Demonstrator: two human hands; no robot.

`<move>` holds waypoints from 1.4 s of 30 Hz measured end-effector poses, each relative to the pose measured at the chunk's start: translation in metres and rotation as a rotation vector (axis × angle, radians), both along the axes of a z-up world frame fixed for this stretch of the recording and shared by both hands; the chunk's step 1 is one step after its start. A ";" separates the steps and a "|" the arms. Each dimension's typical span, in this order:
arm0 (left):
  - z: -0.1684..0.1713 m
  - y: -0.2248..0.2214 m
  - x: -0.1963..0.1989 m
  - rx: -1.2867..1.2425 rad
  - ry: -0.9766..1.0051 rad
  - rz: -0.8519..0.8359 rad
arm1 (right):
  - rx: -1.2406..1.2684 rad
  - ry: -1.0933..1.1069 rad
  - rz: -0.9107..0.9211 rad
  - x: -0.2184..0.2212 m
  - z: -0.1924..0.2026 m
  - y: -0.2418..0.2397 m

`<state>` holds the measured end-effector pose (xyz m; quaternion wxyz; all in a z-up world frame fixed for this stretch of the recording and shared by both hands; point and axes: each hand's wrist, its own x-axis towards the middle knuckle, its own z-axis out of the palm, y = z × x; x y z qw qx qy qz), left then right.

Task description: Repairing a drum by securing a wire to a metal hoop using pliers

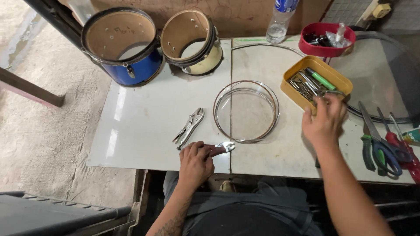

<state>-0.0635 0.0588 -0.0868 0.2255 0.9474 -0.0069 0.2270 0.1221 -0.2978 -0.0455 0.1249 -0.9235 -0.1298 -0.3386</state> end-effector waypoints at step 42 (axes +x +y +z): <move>-0.006 -0.011 0.073 -0.641 0.579 0.312 | 1.183 0.717 0.068 -0.025 -0.066 0.094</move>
